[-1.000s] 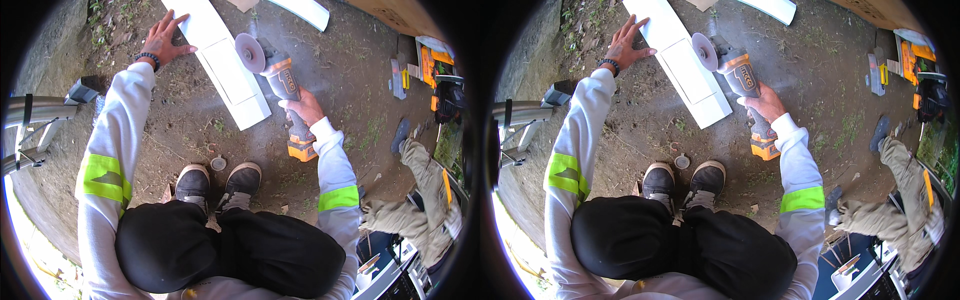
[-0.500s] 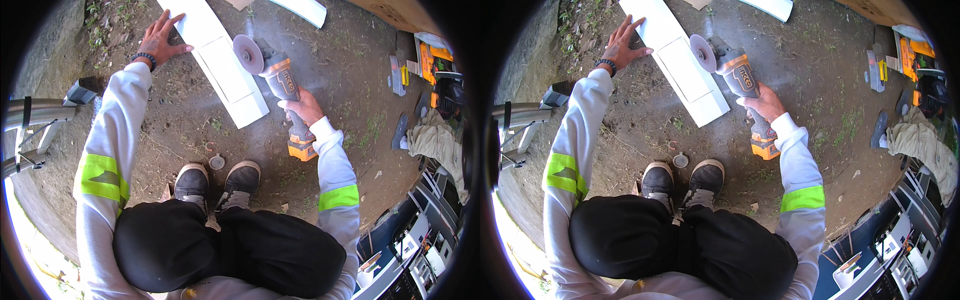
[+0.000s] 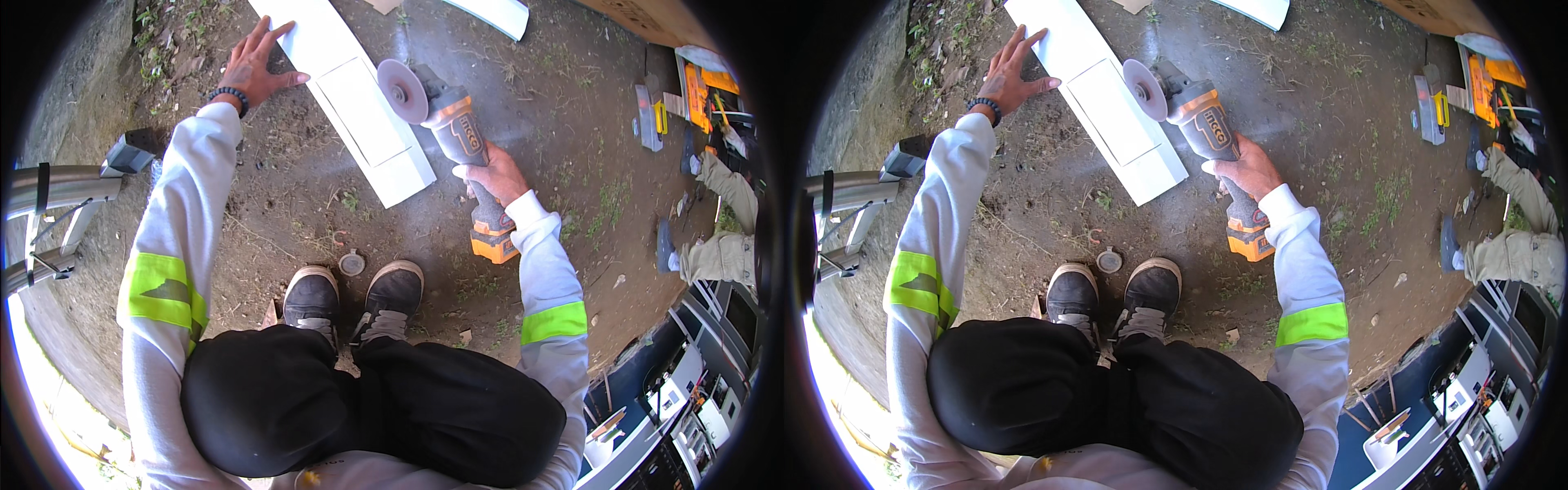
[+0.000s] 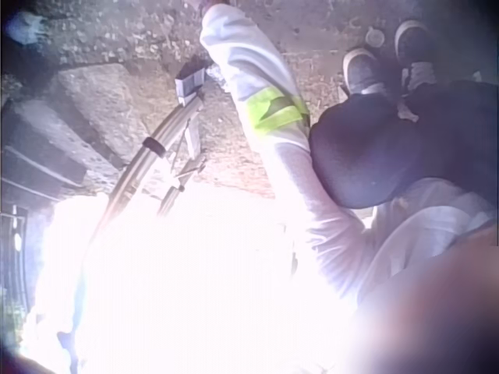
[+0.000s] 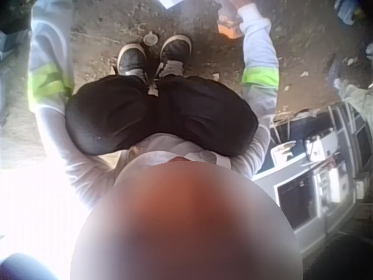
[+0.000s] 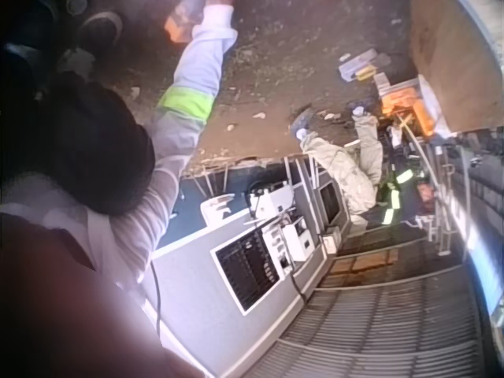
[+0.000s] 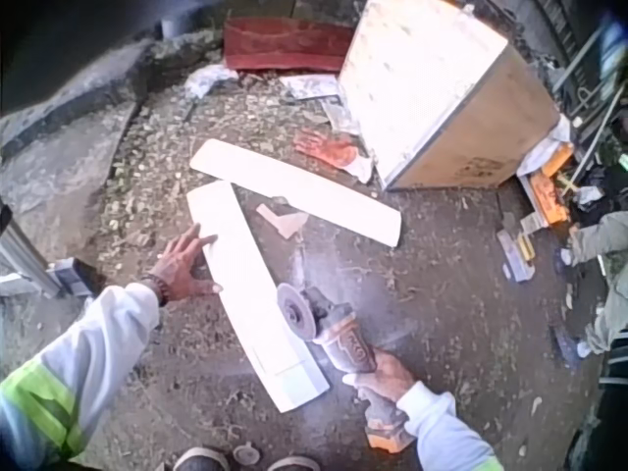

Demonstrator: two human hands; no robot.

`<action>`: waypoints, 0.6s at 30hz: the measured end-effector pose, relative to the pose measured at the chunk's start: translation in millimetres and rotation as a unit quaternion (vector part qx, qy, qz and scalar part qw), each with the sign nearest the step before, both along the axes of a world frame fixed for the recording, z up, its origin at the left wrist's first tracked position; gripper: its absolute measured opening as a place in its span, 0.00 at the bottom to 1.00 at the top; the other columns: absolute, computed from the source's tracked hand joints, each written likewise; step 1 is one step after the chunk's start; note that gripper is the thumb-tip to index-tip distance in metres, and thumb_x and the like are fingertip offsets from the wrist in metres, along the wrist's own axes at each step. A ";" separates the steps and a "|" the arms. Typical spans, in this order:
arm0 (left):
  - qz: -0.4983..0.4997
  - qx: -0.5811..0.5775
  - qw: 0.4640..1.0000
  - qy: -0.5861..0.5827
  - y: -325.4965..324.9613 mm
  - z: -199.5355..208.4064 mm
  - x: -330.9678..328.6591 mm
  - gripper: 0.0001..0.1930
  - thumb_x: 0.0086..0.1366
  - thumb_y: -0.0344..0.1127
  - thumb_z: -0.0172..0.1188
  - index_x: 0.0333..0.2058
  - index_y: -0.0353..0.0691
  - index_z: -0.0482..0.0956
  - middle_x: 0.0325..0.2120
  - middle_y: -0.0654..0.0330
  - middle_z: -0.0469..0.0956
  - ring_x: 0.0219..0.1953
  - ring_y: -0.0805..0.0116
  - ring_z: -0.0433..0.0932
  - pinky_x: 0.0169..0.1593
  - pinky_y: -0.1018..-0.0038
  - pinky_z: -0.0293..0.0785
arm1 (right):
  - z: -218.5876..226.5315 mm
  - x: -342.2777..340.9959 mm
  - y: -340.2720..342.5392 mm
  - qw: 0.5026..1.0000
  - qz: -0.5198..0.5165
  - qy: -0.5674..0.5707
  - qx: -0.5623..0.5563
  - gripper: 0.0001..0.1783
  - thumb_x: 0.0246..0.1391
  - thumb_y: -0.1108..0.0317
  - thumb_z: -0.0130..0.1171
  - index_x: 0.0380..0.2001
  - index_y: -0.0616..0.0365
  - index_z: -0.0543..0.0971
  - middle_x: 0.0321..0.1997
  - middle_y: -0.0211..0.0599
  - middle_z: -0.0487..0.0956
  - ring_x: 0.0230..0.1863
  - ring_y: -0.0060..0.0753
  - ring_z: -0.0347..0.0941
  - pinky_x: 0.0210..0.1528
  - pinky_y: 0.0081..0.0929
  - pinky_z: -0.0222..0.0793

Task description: The person measures and marks a white plastic trim piece using a ruler and pencil, then uses an angle grinder to cut the trim along the marked lines. The person handles the trim piece and the grinder throughout the process.

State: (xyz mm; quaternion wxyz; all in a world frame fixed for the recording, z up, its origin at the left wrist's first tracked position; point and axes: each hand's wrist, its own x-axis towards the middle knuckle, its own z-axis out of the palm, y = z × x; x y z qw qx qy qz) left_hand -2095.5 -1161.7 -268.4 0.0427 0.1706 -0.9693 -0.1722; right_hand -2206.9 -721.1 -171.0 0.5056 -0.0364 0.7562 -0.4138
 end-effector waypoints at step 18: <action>0.001 0.008 1.000 -0.015 2.2 6.3 0.0 0.55 0.41 0.74 0.70 0.70 0.75 0.58 0.75 0.56 0.48 0.75 0.44 0.48 0.73 0.43 0.52 | -2.6 2.8 14.9 1.000 0.006 -0.005 0.000 0.27 0.47 0.68 0.71 0.52 0.57 0.77 0.36 0.34 0.81 0.27 0.26 0.75 0.30 0.28 0.75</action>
